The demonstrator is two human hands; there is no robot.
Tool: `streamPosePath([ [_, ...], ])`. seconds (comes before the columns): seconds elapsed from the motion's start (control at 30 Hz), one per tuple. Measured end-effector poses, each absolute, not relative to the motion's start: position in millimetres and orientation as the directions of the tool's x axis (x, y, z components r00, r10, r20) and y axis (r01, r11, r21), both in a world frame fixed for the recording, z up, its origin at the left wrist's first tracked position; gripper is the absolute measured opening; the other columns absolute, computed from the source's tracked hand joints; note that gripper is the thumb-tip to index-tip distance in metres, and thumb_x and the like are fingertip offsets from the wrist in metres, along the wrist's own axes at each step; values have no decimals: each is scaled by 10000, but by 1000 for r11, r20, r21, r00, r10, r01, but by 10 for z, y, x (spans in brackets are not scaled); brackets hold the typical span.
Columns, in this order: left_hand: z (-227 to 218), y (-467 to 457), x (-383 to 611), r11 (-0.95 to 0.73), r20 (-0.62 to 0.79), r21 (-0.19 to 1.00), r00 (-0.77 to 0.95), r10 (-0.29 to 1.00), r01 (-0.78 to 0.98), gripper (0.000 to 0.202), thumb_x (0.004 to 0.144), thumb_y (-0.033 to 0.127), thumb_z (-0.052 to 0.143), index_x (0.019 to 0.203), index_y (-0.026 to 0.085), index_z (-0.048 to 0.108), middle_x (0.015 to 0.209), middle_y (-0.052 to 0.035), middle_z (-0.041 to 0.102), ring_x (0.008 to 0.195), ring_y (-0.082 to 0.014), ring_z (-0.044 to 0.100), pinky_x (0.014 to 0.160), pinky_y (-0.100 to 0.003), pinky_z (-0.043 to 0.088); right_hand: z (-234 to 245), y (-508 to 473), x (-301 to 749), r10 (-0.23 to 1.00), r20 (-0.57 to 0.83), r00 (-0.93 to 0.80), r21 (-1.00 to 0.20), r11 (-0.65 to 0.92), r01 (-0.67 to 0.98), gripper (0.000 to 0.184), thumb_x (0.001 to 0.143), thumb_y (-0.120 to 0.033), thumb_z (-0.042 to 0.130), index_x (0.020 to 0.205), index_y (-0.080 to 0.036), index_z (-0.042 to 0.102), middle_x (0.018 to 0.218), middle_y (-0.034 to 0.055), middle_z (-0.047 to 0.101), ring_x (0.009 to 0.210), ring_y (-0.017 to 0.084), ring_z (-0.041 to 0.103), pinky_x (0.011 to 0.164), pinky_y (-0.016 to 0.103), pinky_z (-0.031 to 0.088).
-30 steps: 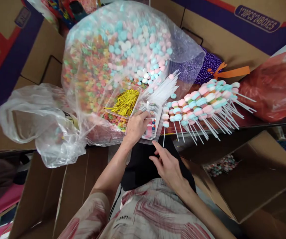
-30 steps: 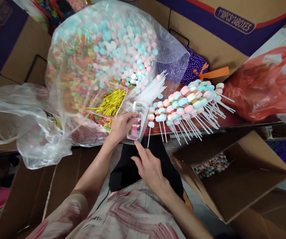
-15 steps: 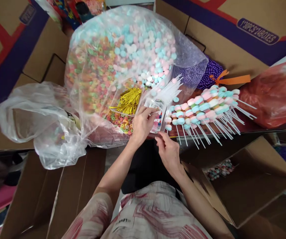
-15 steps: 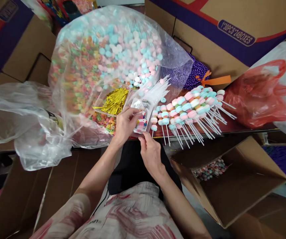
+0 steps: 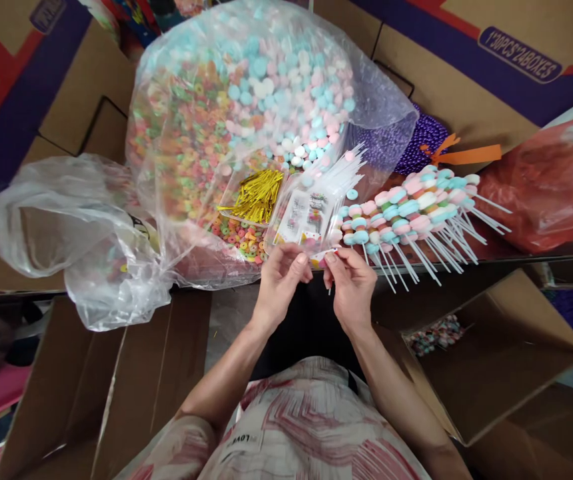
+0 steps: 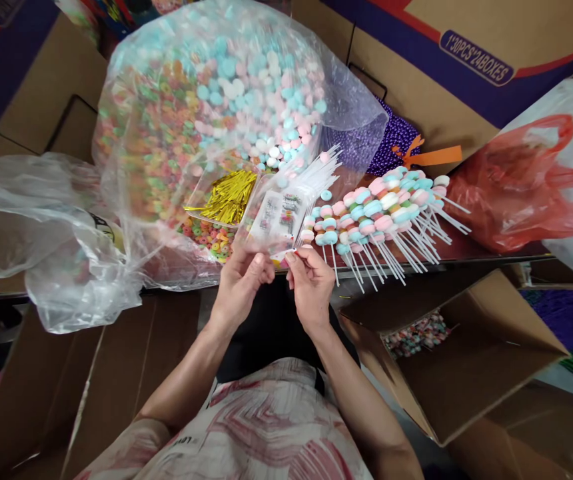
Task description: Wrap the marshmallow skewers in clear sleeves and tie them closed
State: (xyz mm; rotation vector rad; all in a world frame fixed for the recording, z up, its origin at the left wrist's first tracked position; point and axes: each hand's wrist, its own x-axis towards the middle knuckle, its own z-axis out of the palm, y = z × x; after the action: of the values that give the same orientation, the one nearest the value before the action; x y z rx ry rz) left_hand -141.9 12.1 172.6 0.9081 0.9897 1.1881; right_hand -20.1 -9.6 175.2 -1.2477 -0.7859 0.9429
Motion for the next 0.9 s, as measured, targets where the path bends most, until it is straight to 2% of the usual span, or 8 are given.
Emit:
streamPosePath([
  [0.1,1776,87,-1440,544,-417,675,350,839,-498,410,735,512,941,870,165,770,793,-57,719,705,-153,664,646,-269,563,1826,-160,-177,952,7,304,-998,28,-63,237,923,-418,715,813,-212,676,652,-42,576,514,92,458,467,238,382],
  [0.17,1794,87,-1437,584,-461,590,361,811,-558,369,689,415,973,900,170,795,853,-52,751,755,-143,683,667,-244,560,1874,-186,-146,969,41,242,-998,27,58,236,951,-391,664,799,-211,653,690,-27,591,582,109,499,535,247,418],
  [0.27,1796,74,-1419,443,-421,670,188,888,-595,381,607,344,1016,895,200,811,866,-15,774,755,-117,692,676,-215,545,1912,-209,-73,981,87,176,-970,43,239,273,977,-362,600,745,-217,588,696,-16,575,661,134,526,616,261,437],
  [0.37,1796,51,-1404,361,-388,723,85,918,-589,359,552,341,1042,754,190,787,737,15,737,681,-105,671,695,-234,566,1911,-237,-21,993,69,99,-954,37,296,297,993,-362,575,731,-223,568,676,-18,557,658,140,511,624,269,423],
  [0.5,1802,45,-1371,380,-427,661,92,899,-647,395,516,324,1062,664,170,728,669,30,702,630,-96,649,665,-238,567,1887,-292,-92,985,8,174,-992,-15,129,296,982,-418,611,759,-224,595,677,-28,583,624,129,515,621,263,456],
  [0.67,1799,13,-1267,352,-453,611,52,890,-709,440,491,318,1079,696,164,722,691,46,704,641,-65,636,653,-187,541,1818,-331,-273,948,-75,308,-993,-42,-111,241,837,-446,773,898,-221,714,839,11,734,753,167,646,717,300,564],
  [0.8,1806,-81,-1188,339,-413,624,72,908,-704,444,554,391,1061,686,169,700,649,63,640,579,-45,560,584,-172,499,1778,-340,-277,912,-57,405,-997,-27,-78,358,883,-476,712,665,-214,603,623,-27,568,601,122,487,571,256,450],
  [0.9,1816,-139,-1196,340,-421,626,63,905,-702,434,646,480,1012,711,175,711,683,44,654,589,-55,565,543,-178,472,1790,-360,-230,912,-20,409,-999,-29,18,450,931,-491,672,609,-217,518,590,-36,479,586,114,424,545,253,386],
])
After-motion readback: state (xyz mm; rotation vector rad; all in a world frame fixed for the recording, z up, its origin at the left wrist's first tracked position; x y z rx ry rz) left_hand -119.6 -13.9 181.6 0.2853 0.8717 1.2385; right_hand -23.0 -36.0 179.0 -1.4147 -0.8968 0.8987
